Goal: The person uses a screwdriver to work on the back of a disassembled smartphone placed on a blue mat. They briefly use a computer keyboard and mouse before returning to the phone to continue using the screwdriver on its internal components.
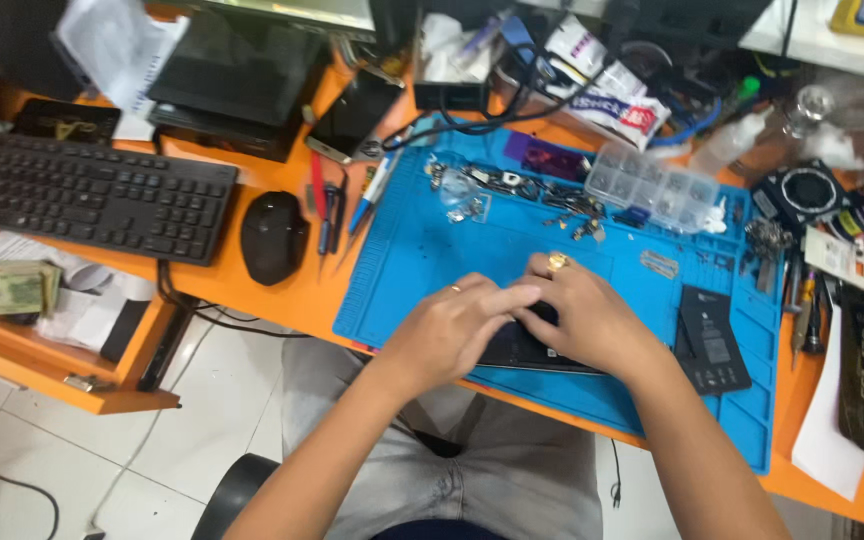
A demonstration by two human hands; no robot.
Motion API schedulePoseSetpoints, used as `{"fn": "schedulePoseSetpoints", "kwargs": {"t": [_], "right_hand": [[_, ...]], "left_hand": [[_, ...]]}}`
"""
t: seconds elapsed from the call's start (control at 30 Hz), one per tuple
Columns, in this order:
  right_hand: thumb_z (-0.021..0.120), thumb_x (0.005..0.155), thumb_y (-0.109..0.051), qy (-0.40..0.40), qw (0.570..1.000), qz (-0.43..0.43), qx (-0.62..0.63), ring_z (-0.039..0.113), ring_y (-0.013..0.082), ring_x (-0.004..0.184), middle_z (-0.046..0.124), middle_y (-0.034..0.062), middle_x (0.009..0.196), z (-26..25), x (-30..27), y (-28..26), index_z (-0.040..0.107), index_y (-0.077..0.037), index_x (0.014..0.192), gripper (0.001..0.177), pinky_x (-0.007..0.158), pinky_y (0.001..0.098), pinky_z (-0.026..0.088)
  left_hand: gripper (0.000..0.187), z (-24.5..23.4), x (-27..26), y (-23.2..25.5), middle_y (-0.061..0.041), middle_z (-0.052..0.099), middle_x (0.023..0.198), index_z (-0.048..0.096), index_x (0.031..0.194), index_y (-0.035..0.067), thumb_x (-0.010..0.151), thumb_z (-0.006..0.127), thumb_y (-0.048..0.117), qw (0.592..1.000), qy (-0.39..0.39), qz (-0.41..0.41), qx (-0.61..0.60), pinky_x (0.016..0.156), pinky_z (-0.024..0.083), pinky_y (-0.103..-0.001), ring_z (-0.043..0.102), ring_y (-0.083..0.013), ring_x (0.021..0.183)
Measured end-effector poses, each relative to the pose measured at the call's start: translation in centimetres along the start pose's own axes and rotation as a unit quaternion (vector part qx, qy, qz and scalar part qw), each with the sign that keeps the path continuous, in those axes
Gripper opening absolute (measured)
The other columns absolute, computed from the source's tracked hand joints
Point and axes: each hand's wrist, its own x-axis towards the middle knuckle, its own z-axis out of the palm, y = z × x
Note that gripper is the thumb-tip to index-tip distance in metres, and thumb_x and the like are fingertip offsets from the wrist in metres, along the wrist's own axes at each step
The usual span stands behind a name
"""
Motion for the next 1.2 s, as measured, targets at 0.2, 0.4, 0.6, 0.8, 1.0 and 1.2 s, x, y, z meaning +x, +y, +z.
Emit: {"fn": "schedulePoseSetpoints", "kwargs": {"t": [0.2,0.4,0.6,0.8,1.0,1.2], "right_hand": [[0.075,0.089,-0.012,0.009,1.0,0.017,0.024,0.066,0.0322,0.084,0.066,0.0079,0.087,-0.7,0.3,-1.1,0.076,-0.008,0.092,0.005,0.075,0.0451,0.058],[0.079,0.086,-0.013,0.018,0.999,0.028,0.032,0.071,0.0313,0.087,0.073,0.0088,0.093,-0.9,0.6,-1.4,0.079,-0.009,0.093,0.009,0.077,0.0425,0.06],[0.076,0.088,-0.012,0.025,0.999,0.008,0.023,0.066,0.0325,0.083,0.066,0.0087,0.09,-0.8,0.8,-1.5,0.078,-0.01,0.096,0.009,0.072,0.0455,0.057],[0.076,0.088,-0.014,0.007,0.999,0.019,0.032,0.066,0.033,0.085,0.065,0.0081,0.088,-1.0,0.7,-1.6,0.075,-0.008,0.092,0.007,0.073,0.0454,0.056],[0.077,0.089,-0.011,0.001,1.0,0.005,0.03,0.066,0.034,0.085,0.065,0.0085,0.088,-1.3,0.7,-1.7,0.077,-0.007,0.097,0.01,0.077,0.0459,0.057],[0.078,0.089,-0.01,0.007,1.0,0.005,0.022,0.068,0.0324,0.087,0.069,0.0088,0.09,-1.2,0.5,-1.4,0.08,-0.008,0.102,0.014,0.079,0.0438,0.058]], "left_hand": [[0.042,0.9,0.2,-2.0,-0.003,0.058,0.088,0.051,0.15,0.017,0.11,0.06,0.02,0.991,0.046,0.049,0.116,0.075,0.061,-0.038,0.063,-0.0246,0.084],[0.047,-0.2,0.1,-1.7,-0.002,0.063,0.09,0.053,0.153,0.018,0.107,0.065,0.019,0.994,0.039,0.023,0.097,0.083,0.061,-0.041,0.066,-0.0253,0.094],[0.045,-1.0,0.8,-0.4,-0.001,0.071,0.102,0.055,0.153,0.016,0.108,0.062,0.013,0.998,0.057,-0.009,0.009,0.089,0.061,-0.039,0.069,-0.0248,0.101],[0.047,-1.2,1.4,0.8,-0.004,0.072,0.1,0.055,0.152,0.011,0.106,0.061,0.005,0.998,0.063,-0.025,-0.004,0.084,0.062,-0.041,0.07,-0.0273,0.095],[0.042,-0.1,0.2,-0.9,-0.006,0.072,0.098,0.057,0.149,0.01,0.108,0.06,0.02,0.996,0.072,-0.013,0.055,0.087,0.062,-0.044,0.068,-0.0286,0.096],[0.052,-0.1,-0.7,-1.2,-0.004,0.071,0.101,0.054,0.153,0.011,0.104,0.072,0.014,0.994,0.072,-0.025,0.077,0.093,0.06,-0.043,0.066,-0.0234,0.097]]}}
